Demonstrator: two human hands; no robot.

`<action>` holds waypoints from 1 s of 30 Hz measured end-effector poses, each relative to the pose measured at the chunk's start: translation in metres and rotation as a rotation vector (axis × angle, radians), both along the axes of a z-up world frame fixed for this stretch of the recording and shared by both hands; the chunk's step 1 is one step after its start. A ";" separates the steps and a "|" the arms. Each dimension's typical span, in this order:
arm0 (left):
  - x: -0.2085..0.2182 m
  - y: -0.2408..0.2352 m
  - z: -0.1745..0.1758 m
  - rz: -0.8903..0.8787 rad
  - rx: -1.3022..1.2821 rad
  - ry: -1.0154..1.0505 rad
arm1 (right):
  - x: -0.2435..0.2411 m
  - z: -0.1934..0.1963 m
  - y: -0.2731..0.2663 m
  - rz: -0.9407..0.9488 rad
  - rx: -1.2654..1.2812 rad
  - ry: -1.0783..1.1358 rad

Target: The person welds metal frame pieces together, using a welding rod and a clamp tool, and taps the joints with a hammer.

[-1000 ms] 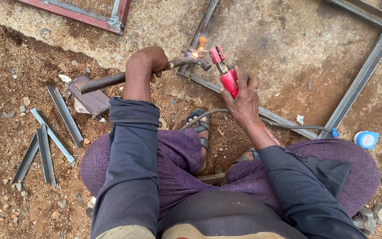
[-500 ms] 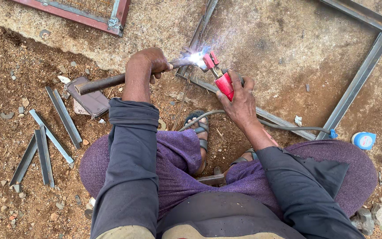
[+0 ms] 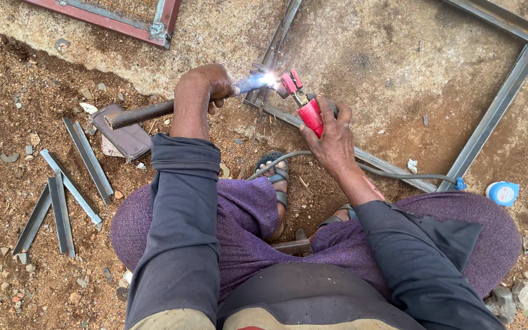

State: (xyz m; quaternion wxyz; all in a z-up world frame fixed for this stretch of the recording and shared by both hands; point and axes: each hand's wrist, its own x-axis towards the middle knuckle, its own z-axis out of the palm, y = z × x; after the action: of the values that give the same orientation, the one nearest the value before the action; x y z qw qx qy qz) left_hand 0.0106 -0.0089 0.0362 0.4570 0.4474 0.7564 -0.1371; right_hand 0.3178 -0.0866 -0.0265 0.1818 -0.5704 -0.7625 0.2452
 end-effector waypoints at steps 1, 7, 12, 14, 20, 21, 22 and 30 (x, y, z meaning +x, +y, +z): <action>0.000 0.001 0.000 0.011 0.003 -0.006 | 0.000 0.001 0.000 0.002 -0.017 -0.002; 0.004 -0.001 0.006 0.056 -0.023 -0.008 | -0.001 0.002 0.000 0.004 -0.047 -0.031; 0.007 -0.003 0.014 0.049 -0.020 0.014 | -0.001 0.001 0.003 0.034 -0.029 -0.007; 0.007 -0.003 0.014 0.053 -0.016 0.011 | -0.002 0.002 0.003 0.034 -0.052 -0.018; 0.004 -0.002 0.009 0.012 -0.012 0.013 | -0.002 -0.002 0.006 0.043 -0.065 -0.007; 0.004 -0.002 0.009 0.022 -0.012 0.003 | -0.001 -0.003 0.007 0.043 -0.065 -0.008; 0.004 -0.002 0.009 0.034 -0.013 -0.006 | -0.001 -0.005 0.007 0.040 -0.057 -0.017; -0.002 0.002 -0.012 0.000 -0.007 0.096 | 0.001 -0.011 0.005 0.028 0.001 -0.012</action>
State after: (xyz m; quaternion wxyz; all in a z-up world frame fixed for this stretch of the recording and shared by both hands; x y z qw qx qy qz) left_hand 0.0088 -0.0073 0.0243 0.4220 0.4388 0.7768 -0.1610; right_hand 0.3192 -0.0815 -0.0373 0.1741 -0.5612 -0.7714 0.2441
